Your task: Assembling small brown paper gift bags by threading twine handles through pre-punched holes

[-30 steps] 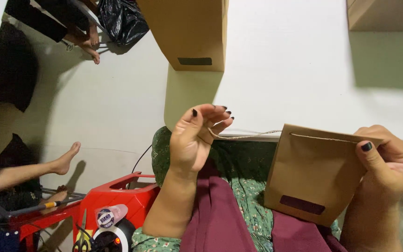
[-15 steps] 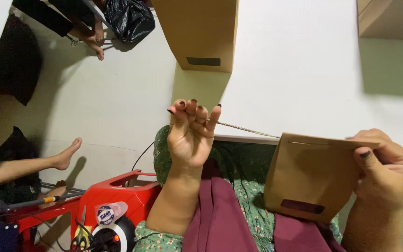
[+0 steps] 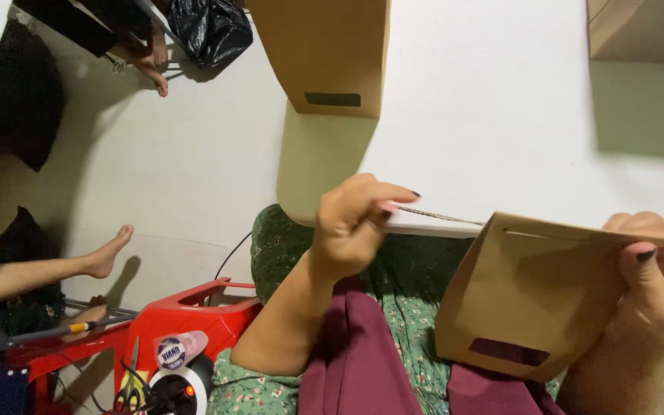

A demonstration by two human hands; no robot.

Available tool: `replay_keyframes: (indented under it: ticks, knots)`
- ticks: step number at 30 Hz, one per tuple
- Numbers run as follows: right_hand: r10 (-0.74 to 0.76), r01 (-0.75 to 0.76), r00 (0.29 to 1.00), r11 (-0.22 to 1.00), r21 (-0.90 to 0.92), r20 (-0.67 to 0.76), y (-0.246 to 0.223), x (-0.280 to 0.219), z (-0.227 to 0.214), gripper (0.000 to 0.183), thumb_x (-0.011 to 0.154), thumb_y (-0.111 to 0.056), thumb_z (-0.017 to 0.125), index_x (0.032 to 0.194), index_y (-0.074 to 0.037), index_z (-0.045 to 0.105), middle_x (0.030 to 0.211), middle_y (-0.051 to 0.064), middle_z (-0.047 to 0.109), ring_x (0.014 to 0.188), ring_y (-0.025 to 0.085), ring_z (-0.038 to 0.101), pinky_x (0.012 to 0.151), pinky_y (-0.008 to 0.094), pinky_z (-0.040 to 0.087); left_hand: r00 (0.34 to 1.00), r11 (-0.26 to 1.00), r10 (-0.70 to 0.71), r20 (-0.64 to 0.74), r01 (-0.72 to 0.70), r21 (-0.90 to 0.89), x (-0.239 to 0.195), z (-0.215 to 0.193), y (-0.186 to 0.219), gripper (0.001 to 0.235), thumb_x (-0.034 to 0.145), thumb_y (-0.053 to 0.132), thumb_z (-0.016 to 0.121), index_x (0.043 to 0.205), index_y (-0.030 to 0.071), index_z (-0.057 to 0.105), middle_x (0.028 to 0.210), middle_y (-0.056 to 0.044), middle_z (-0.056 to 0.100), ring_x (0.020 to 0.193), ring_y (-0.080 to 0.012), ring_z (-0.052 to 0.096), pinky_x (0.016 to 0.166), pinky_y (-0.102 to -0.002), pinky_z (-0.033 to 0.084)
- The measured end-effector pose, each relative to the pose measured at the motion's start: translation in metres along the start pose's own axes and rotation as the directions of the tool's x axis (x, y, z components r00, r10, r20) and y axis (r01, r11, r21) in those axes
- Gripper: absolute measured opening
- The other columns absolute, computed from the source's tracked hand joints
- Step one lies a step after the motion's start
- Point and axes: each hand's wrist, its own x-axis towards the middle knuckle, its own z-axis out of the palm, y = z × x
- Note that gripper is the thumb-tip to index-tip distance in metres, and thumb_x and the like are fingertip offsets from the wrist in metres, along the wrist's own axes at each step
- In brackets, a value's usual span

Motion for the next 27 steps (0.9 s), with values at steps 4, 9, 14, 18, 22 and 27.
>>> replay_keyframes:
  ticks: [4, 9, 14, 18, 22, 27]
  knots:
    - [0.004, -0.013, 0.999, 0.976, -0.219, -0.041, 0.002, -0.004, -0.014, 0.038, 0.107, -0.053, 0.064, 0.102, -0.016, 0.054, 0.089, -0.002, 0.045, 0.075, 0.006, 0.035, 0.07, 0.021, 0.023, 0.938, 0.764, -0.197, -0.286, -0.036, -0.645, -0.009, -0.004, -0.033, 0.035, 0.108, 0.029, 0.06, 0.112, -0.004, 0.067, 0.07, -0.016, 0.058, 0.055, -0.0207, 0.05, 0.065, -0.039, 0.05]
    - [-0.051, 0.04, 0.996, 0.987, -0.153, -0.068, 0.01, -0.002, -0.028, 0.04, 0.108, -0.056, 0.066, 0.102, -0.02, 0.049, 0.093, -0.009, 0.043, 0.084, 0.005, 0.039, 0.074, 0.023, 0.03, 0.971, 0.997, -0.073, -0.229, 0.077, 0.01, -0.004, -0.021, -0.003, 0.04, 0.109, 0.031, 0.053, 0.123, -0.004, 0.065, 0.111, -0.022, 0.075, 0.105, -0.031, 0.077, 0.098, -0.04, 0.065]
    - [-0.046, 0.038, 0.998, 0.975, -0.221, -0.031, 0.03, 0.004, -0.063, 0.044, 0.112, -0.058, 0.058, 0.1, -0.019, 0.04, 0.093, -0.007, 0.034, 0.087, 0.007, 0.033, 0.08, 0.022, 0.029, 0.995, 0.888, 0.058, 0.078, -0.087, 0.452, -0.006, -0.034, -0.016, 0.019, 0.097, -0.003, 0.06, 0.113, 0.004, 0.066, 0.091, -0.004, 0.074, 0.076, -0.0253, 0.064, 0.081, -0.037, 0.052]
    - [0.012, 0.012, 0.997, 0.956, -0.295, 0.079, -0.03, 0.004, 0.005, 0.049, 0.108, -0.054, 0.053, 0.08, -0.014, 0.045, 0.067, 0.001, 0.041, 0.053, 0.01, 0.033, 0.055, 0.029, 0.019, 0.986, 0.676, 0.165, -0.031, -0.09, 0.732, 0.002, -0.036, -0.012, 0.013, 0.098, 0.003, 0.061, 0.09, 0.011, 0.066, 0.076, -0.003, 0.066, 0.067, -0.0274, 0.054, 0.063, -0.04, 0.042]
    - [0.098, -0.098, 0.995, 0.993, 0.067, 0.002, 0.016, 0.002, -0.015, 0.022, 0.105, -0.031, 0.074, 0.109, -0.01, 0.067, 0.1, 0.001, 0.065, 0.093, 0.014, 0.062, 0.091, 0.024, 0.056, 0.989, 0.692, 0.113, -0.095, -0.01, 0.722, -0.002, -0.03, -0.04, 0.01, 0.096, 0.006, 0.065, 0.09, 0.013, 0.07, 0.086, 0.001, 0.075, 0.064, -0.0226, 0.055, 0.072, -0.036, 0.042]
    - [0.074, -0.098, 0.984, 0.985, -0.143, -0.165, -0.001, 0.0, 0.012, 0.032, 0.106, -0.037, 0.074, 0.098, -0.01, 0.059, 0.092, -0.005, 0.054, 0.085, 0.006, 0.05, 0.08, 0.017, 0.043, 0.992, 0.705, -0.1, -0.075, 0.124, 0.698, -0.009, -0.004, -0.009, 0.067, 0.081, 0.003, 0.06, 0.147, 0.014, 0.052, 0.159, -0.013, 0.045, 0.143, -0.0395, 0.047, 0.12, -0.056, 0.039]
